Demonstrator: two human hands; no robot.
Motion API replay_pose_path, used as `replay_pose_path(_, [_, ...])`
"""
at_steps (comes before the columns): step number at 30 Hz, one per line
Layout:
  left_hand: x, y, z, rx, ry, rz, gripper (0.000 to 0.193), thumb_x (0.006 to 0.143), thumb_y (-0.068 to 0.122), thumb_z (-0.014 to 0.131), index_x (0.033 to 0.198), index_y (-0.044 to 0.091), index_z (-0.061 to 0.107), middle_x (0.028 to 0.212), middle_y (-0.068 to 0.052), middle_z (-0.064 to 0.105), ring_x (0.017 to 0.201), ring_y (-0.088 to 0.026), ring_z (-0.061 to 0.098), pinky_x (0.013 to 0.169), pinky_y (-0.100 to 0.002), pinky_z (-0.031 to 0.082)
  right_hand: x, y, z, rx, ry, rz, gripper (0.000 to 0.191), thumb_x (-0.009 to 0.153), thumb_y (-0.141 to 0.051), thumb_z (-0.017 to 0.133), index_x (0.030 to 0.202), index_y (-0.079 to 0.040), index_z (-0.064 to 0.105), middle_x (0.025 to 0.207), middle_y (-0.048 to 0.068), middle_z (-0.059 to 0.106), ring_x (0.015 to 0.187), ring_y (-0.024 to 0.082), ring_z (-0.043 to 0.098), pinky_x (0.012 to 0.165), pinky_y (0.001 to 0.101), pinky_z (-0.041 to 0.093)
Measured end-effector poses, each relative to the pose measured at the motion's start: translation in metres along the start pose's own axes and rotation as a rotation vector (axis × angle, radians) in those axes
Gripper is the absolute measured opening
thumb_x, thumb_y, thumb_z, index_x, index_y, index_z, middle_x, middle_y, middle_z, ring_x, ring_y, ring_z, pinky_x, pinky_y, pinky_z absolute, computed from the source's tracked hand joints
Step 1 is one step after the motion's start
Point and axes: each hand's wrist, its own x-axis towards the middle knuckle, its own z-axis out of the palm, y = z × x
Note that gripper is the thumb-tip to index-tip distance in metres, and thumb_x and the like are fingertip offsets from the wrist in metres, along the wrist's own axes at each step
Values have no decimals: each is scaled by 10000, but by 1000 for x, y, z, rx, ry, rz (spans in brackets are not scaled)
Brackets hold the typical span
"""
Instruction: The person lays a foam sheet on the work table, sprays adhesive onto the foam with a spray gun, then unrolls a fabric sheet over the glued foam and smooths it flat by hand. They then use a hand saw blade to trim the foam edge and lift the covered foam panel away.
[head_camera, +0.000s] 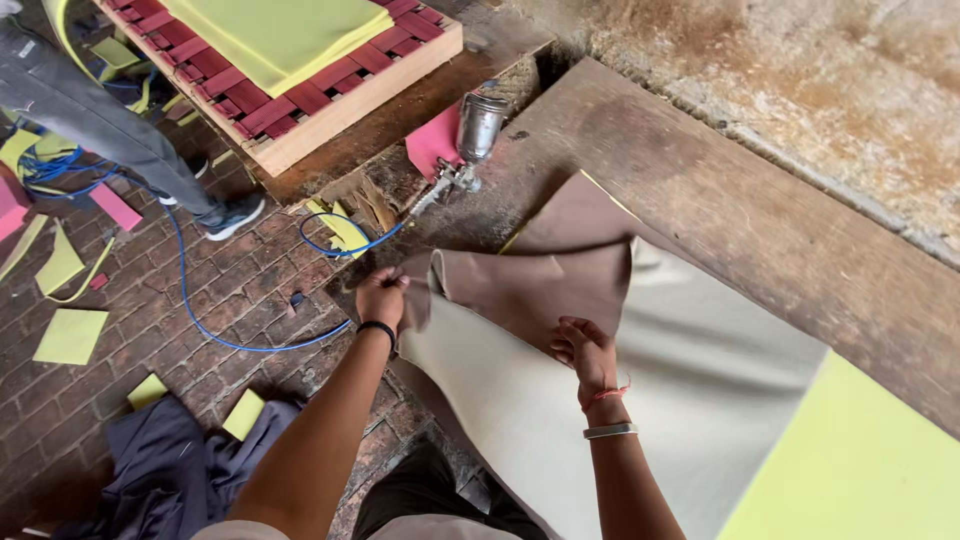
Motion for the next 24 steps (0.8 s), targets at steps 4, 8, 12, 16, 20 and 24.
replay_pose_path(4, [8, -2, 18, 111, -264, 5, 252, 894, 175, 776, 1126, 77, 763, 1030, -46, 798, 911, -169, 756, 833, -330, 608, 24, 1, 40, -91, 12, -66, 250, 938, -134, 691, 1147, 0, 716, 962, 81, 732, 823, 159, 656, 750, 304, 541])
replay_pose_path(8, [35, 0, 23, 319, -1158, 474, 578, 817, 321, 858, 1306, 79, 666, 1288, -139, 682, 1178, -250, 652, 997, -390, 505, 51, 2, 81, -199, 114, -109, 261, 936, -131, 659, 1165, -35, 739, 1007, 83, 769, 869, 142, 704, 779, 292, 545])
replay_pose_path(12, [120, 4, 29, 351, -615, 351, 535, 803, 375, 806, 1239, 95, 672, 1150, -138, 756, 1095, -271, 716, 966, -386, 549, 72, 11, 152, -67, 176, -148, 263, 941, -116, 676, 1168, 7, 731, 1028, 99, 762, 895, 152, 696, 808, 318, 554])
replay_pose_path(16, [181, -5, 55, 462, -497, 620, 630, 797, 387, 872, 1174, -37, 596, 1070, -262, 689, 1013, -419, 658, 835, -512, 523, 64, 13, 183, -236, 264, -176, 271, 928, -115, 690, 1168, 1, 741, 1025, 67, 783, 920, 115, 690, 826, 271, 537])
replay_pose_path(20, [203, -6, 85, 409, -1042, -219, 467, 889, 452, 706, 1034, 23, 594, 827, -160, 700, 749, -392, 725, 676, -531, 530, 57, 0, 186, -189, 305, -175, 261, 928, -117, 690, 1154, 6, 734, 1002, 73, 775, 886, 110, 699, 781, 265, 555])
replay_pose_path(24, [202, -18, 88, 537, -1004, 109, 435, 999, 439, 588, 983, 9, 657, 807, -199, 691, 747, -418, 696, 649, -555, 525, 56, -5, 189, -271, 307, -101, 266, 937, -140, 676, 1150, 14, 719, 971, 78, 772, 866, 140, 711, 747, 301, 570])
